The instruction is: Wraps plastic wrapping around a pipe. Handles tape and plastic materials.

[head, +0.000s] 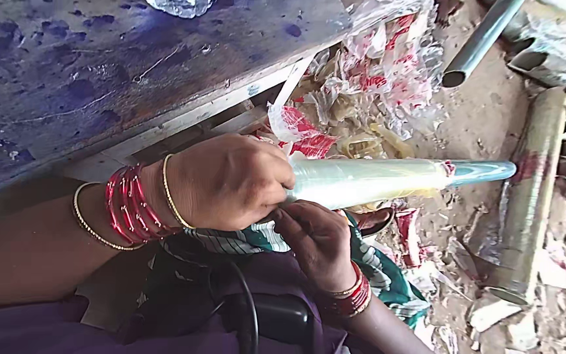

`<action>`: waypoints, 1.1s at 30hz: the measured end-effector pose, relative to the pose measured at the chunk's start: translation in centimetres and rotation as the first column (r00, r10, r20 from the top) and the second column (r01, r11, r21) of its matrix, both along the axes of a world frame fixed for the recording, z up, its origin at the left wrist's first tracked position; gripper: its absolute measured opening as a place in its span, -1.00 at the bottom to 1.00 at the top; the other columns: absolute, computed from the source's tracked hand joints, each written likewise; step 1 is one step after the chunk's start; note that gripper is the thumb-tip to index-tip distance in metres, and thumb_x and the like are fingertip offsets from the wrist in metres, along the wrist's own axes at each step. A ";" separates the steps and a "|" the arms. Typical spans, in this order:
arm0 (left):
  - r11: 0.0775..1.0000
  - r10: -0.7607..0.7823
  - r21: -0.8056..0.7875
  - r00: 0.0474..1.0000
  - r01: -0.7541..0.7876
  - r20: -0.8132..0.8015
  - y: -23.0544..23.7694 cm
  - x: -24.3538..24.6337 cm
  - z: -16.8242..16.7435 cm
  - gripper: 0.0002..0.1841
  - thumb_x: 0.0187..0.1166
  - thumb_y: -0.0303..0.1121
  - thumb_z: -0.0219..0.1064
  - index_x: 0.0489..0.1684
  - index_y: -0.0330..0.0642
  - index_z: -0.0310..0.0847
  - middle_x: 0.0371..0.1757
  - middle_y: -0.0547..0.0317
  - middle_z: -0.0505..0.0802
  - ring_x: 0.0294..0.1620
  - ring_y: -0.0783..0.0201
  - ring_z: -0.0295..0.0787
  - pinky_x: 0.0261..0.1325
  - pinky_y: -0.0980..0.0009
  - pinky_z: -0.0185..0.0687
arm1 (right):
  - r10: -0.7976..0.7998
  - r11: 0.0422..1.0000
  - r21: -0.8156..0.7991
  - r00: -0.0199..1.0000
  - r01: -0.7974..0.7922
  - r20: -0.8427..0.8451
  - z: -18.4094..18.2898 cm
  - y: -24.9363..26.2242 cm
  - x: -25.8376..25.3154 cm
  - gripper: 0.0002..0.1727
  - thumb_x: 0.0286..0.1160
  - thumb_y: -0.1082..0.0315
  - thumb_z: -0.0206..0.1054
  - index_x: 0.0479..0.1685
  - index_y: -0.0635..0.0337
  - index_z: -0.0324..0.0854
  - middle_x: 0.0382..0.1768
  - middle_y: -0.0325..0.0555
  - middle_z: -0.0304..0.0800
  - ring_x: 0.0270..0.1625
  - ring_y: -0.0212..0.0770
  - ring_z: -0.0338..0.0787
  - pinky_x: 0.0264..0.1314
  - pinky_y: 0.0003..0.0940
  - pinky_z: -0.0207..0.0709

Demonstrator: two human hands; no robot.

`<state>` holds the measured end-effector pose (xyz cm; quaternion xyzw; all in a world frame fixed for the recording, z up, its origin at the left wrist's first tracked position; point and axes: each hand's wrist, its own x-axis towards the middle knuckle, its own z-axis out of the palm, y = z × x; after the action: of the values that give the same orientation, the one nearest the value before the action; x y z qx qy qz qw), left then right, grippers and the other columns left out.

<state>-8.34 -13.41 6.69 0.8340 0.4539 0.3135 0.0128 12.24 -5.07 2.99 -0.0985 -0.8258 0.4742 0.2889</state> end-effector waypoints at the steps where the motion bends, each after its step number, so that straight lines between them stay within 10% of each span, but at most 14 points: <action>1: 1.000 -0.008 0.007 0.998 0.009 -0.058 0.0 0.2 0.3 -0.72 0.52 -0.50 0.16 -0.48 -0.27 0.82 -0.14 -0.01 0.95 0.07 0.02 0.90 0.03 0.24 0.77 | 0.001 1.000 -0.027 1.000 -0.001 -0.003 0.1 0.1 -0.1 -0.80 0.50 0.53 0.27 -0.46 0.39 0.71 -0.56 -0.20 0.67 -0.49 -0.57 0.61 -0.40 -0.71 0.52; 7: 0.975 0.075 0.222 0.965 -0.018 -0.253 -0.2 1.2 -0.4 -0.77 0.62 -0.67 0.09 -0.39 -0.46 0.66 -0.27 -0.19 0.88 -0.21 -0.04 0.89 -0.42 0.23 0.66 | 0.006 0.996 -0.090 0.999 -0.008 -0.031 0.2 0.4 -0.4 -0.81 0.49 0.53 0.27 -0.47 0.37 0.68 -0.58 -0.26 0.63 -0.54 -0.61 0.55 -0.47 -0.72 0.48; 17: 0.907 0.335 0.278 0.942 -0.316 -0.023 0.4 2.5 -2.0 -0.79 0.51 -0.63 0.15 -0.45 -0.38 0.70 -0.31 -0.17 0.88 -0.52 0.10 0.77 -0.65 0.31 0.39 | -0.005 0.999 -0.048 0.997 0.002 -0.076 -0.4 0.5 0.0 -0.82 0.50 0.52 0.28 -0.42 0.42 0.71 -0.57 -0.20 0.65 -0.51 -0.58 0.58 -0.44 -0.73 0.49; 21: 0.883 0.457 0.037 0.873 -0.469 0.169 2.0 1.2 -0.8 -0.79 0.50 -0.56 0.16 -0.42 -0.33 0.75 -0.29 -0.10 0.88 -0.23 0.18 0.85 -0.15 0.39 0.66 | -0.058 0.975 -0.218 0.998 0.050 -0.028 -0.9 0.2 1.5 -0.77 0.59 0.47 0.24 -0.42 0.34 0.70 -0.59 -0.33 0.64 -0.54 -0.64 0.53 -0.46 -0.72 0.46; 26: 0.870 0.488 -0.143 0.786 -0.472 0.380 2.0 1.8 -1.5 -0.82 0.55 -0.49 0.26 -0.32 -0.31 0.81 -0.22 0.03 0.89 -0.17 0.47 0.81 0.02 0.63 0.67 | -0.028 0.829 -0.558 1.000 0.029 0.010 -1.1 0.1 1.8 -0.79 0.60 0.51 0.22 -0.36 0.22 0.73 -0.60 -0.47 0.65 -0.60 -0.67 0.51 -0.52 -0.73 0.40; 30: 0.958 0.288 -0.152 0.799 -0.245 0.529 0.8 1.0 -3.1 -0.63 0.59 -0.21 0.39 -0.03 -0.44 0.83 0.10 -0.09 0.92 0.27 0.29 0.84 0.40 0.42 0.70 | -0.007 0.857 -0.515 0.999 -0.017 -0.045 -1.4 0.4 1.3 -0.77 0.63 0.49 0.17 -0.35 0.24 0.70 -0.60 -0.47 0.61 -0.58 -0.68 0.47 -0.50 -0.74 0.35; 33: 0.961 0.275 -0.113 0.831 -0.252 0.484 1.2 1.1 -3.3 -0.72 0.46 -0.26 0.52 -0.19 -0.38 0.89 0.01 -0.08 0.95 0.20 0.27 0.90 0.34 0.44 0.74 | -0.046 0.961 -0.273 0.999 0.044 -0.002 -1.1 0.5 0.8 -0.66 0.70 0.24 0.20 -0.46 0.22 0.63 -0.65 -0.44 0.51 -0.58 -0.69 0.44 -0.50 -0.73 0.32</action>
<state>-7.26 -12.19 3.34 0.6547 0.5526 0.5052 0.1037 13.04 -4.54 1.93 -0.1539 -0.7490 0.5770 0.2868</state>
